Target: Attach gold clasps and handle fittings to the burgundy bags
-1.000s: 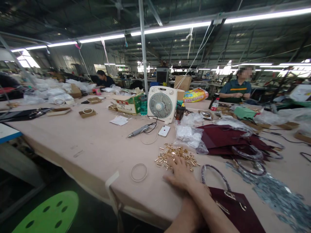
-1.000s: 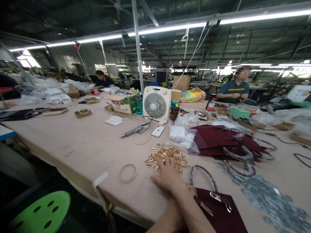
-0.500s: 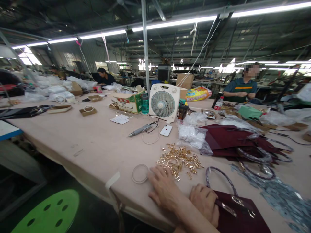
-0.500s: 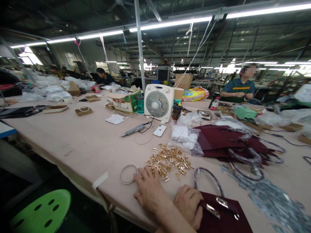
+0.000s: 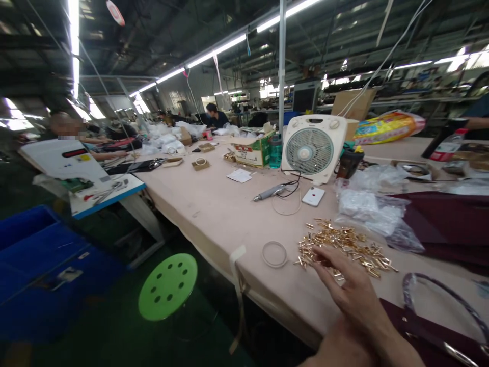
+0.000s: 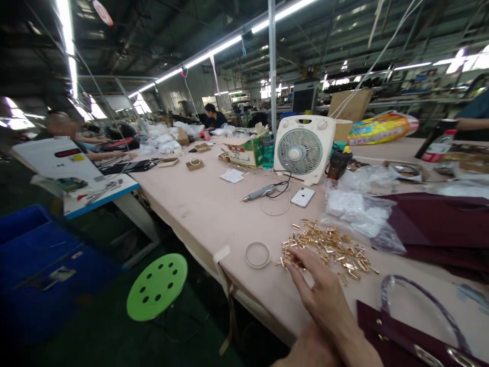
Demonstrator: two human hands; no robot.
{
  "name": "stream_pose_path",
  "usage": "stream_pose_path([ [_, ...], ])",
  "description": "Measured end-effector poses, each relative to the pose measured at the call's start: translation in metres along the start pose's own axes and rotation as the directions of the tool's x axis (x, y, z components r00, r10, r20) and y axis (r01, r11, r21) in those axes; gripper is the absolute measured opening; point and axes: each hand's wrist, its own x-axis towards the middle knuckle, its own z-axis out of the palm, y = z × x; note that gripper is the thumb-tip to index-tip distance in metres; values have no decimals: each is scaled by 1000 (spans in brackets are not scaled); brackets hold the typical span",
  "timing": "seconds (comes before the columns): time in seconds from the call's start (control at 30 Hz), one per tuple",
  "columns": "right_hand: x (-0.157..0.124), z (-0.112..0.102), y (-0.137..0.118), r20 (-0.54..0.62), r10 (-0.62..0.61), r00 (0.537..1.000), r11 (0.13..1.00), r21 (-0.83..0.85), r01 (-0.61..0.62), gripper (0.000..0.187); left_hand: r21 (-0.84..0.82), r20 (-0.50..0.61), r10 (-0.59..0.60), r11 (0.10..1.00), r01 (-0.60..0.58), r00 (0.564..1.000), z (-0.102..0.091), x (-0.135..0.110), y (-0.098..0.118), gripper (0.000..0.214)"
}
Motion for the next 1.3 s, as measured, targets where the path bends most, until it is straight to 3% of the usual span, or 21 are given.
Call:
stream_pose_path([
  [0.07, -6, -1, -1, -2, 67, 998, 997, 45, -67, 37, -125, -198, -113, 988, 89, 974, -30, -18, -8, 69],
  [0.1, -9, 0, -1, 9, 105, 994, 992, 74, -105, 37, -188, -328, -201, 971, 145, 923, -48, -26, -14, 53],
  [0.17, -16, 6, -1, 49, 169, 984, 976, 129, -174, 37, -234, -558, -371, 929, 288, 742, -84, -41, -30, 22],
  [0.2, -19, 10, -1, 71, 190, 979, 968, 152, -198, 36, -234, -637, -423, 903, 361, 645, -101, -48, -41, 18],
  [0.23, -22, 16, -1, 101, 203, 974, 962, 165, -218, 35, -237, -673, -441, 889, 392, 594, -116, -55, -52, 17],
  [0.33, -29, 35, 1, 175, 219, 960, 955, 163, -248, 33, -209, -724, -459, 857, 471, 515, -148, -74, -83, 17],
  [0.37, -30, 43, 1, 188, 217, 958, 957, 152, -246, 34, -174, -722, -450, 853, 491, 526, -154, -79, -90, 17],
  [0.53, -27, 83, 6, 112, 184, 976, 983, -17, -184, 46, 16, -542, -314, 924, 383, 780, -149, -82, -99, 34],
  [0.6, -24, 95, 7, 54, 214, 975, 972, -107, -207, 50, 68, -484, -253, 943, 325, 837, -141, -77, -100, 44],
  [0.73, -20, 107, 6, 32, 253, 967, 947, -213, -240, 47, 119, -458, -212, 948, 296, 863, -131, -68, -108, 45],
  [0.9, -18, 108, 8, 38, 224, 974, 947, -244, -209, 34, 165, -425, -193, 944, 285, 884, -140, -62, -112, 31],
  [1.17, -39, 94, 10, 49, 184, 982, 966, -193, -171, 28, 364, -300, -225, 871, 329, 927, -150, -57, -106, 24],
  [1.3, -50, 83, 1, 51, 192, 980, 969, -170, -181, 27, 395, -203, -172, 886, 242, 964, -152, -56, -107, 31],
])
